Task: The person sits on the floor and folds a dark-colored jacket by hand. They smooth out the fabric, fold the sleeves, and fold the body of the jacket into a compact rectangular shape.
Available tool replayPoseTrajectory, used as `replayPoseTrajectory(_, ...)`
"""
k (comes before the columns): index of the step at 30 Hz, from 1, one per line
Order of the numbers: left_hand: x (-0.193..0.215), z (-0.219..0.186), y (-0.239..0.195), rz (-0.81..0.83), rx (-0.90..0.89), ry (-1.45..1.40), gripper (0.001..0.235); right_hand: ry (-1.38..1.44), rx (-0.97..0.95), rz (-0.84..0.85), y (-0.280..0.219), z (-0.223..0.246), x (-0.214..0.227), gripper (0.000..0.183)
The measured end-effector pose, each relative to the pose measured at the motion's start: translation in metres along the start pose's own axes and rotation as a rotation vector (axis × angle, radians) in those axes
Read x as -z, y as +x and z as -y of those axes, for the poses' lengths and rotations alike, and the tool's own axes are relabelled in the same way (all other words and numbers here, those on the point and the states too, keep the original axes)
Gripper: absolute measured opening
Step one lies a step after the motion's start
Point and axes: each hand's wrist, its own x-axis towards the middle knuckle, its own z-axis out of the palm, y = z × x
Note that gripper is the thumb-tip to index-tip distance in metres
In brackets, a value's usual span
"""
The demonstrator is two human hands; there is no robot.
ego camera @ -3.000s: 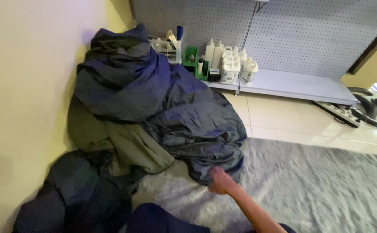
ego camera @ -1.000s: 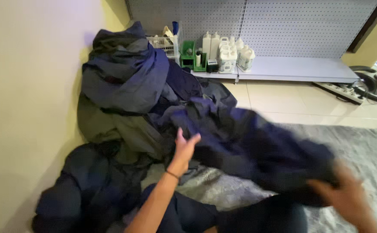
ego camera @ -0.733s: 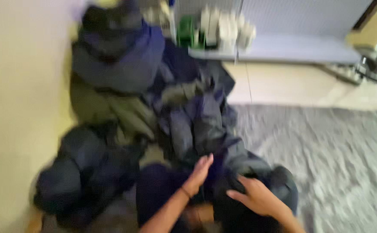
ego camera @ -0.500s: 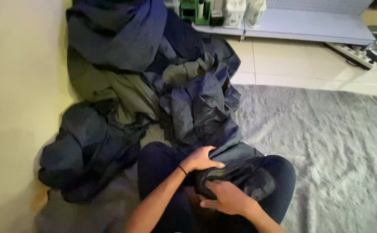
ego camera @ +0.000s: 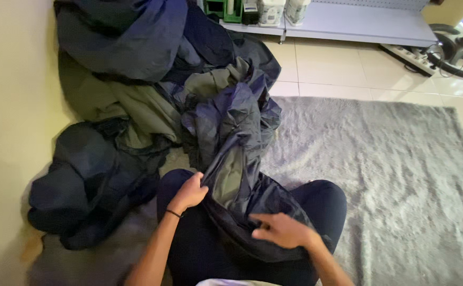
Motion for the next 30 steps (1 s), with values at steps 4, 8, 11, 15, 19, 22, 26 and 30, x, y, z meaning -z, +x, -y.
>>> replayPoseTrajectory(4, -0.002, 0.019, 0.003, 0.015, -0.019, 0.087, 0.073, 0.003, -0.158, -0.313, 0.02, -0.024, 0.021, 0.067)
replayPoseTrajectory(8, -0.01, -0.008, 0.008, -0.079, -0.078, 0.068, 0.084, 0.082, -0.156, -0.41, 0.06, -0.059, 0.025, 0.067)
replayPoseTrajectory(11, -0.023, -0.025, 0.018, -0.47, -0.363, 0.093, 0.056, 0.111, -0.196, -0.438, 0.086, -0.056, 0.027, 0.072)
replayPoseTrajectory(15, -0.033, -0.052, 0.024, -0.445, -0.313, 0.099, 0.058, 0.19, -0.205, -0.389, 0.104, -0.037, 0.015, 0.072)
replayPoseTrajectory(19, -0.04, -0.062, 0.039, -0.196, -0.098, 0.132, 0.073, 0.311, -0.146, -0.312, 0.096, -0.005, 0.009, 0.069)
replayPoseTrajectory(22, -0.049, -0.068, 0.046, -0.23, -0.261, 0.102, 0.057, 0.38, -0.212, -0.504, 0.107, -0.012, 0.013, 0.079)
replayPoseTrajectory(26, -0.039, -0.094, -0.011, 0.001, -0.46, -0.177, 0.074, 0.664, -0.263, -0.743, 0.138, -0.033, 0.024, 0.062)
replayPoseTrajectory(30, -0.033, -0.08, -0.024, -0.103, -0.635, -0.264, 0.049, 1.236, -0.01, -0.986, 0.126, -0.03, 0.028, 0.023)
